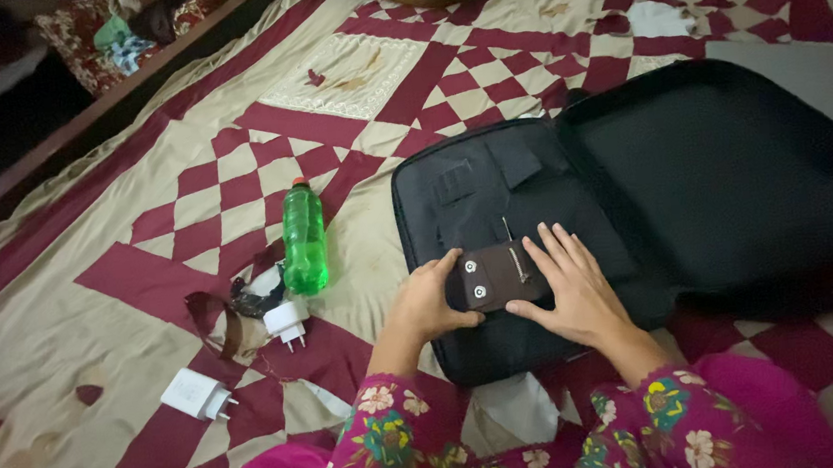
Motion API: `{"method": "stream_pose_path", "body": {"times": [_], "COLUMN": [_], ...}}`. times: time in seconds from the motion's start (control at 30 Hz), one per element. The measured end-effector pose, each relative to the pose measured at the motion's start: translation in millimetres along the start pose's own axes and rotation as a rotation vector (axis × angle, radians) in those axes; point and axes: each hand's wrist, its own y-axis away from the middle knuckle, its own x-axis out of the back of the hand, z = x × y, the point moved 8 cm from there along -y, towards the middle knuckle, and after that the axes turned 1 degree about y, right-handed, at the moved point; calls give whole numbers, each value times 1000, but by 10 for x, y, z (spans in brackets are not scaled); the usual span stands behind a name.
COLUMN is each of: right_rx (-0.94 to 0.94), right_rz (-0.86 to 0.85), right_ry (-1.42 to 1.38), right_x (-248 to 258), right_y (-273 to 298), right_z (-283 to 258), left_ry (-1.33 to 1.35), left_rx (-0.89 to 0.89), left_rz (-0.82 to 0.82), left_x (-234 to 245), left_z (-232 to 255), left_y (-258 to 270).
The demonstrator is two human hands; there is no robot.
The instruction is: The person sits on a bed and opens a black laptop bag. They take out a wallet, a mobile phone, a charger plug, a watch, a coiled cable, and a toothbrush-like item one at a time and place them on the bed, then smooth the bag's inner flaps.
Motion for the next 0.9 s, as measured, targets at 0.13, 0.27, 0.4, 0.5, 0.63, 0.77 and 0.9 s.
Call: {"method": "stream_pose_path", "body": {"times": [0.13,0.27,0.4,0.5,0.63,0.77,0.9], "right_rx": [28,43,35,46,-27,-86,-180], "right_rz": [8,-1,-50,-68,-108,-31,-5], "right_ry": [30,16,6,-15,-92,-110,-190], "right_x": [-26,-52,-105,-125,-241,-327,-394], "right_y": [-24,-70,-142,-187,-196,-219,-230], "right_z": [-79,-182,-242,-262,-248,-264,-223], "left_ry": [18,39,74,64,150,481,665], "left_rx": [33,81,104,91,113,332,304], "left_rz": [-18,-19,-46,-25,7,-83,-42], "left_x": [95,143,90,48,-64,-303,-368], "left_z": [-89,-193,-342,-483,-683,-960,-1073], "left_y": [86,176,221,232,252,242,216]}}
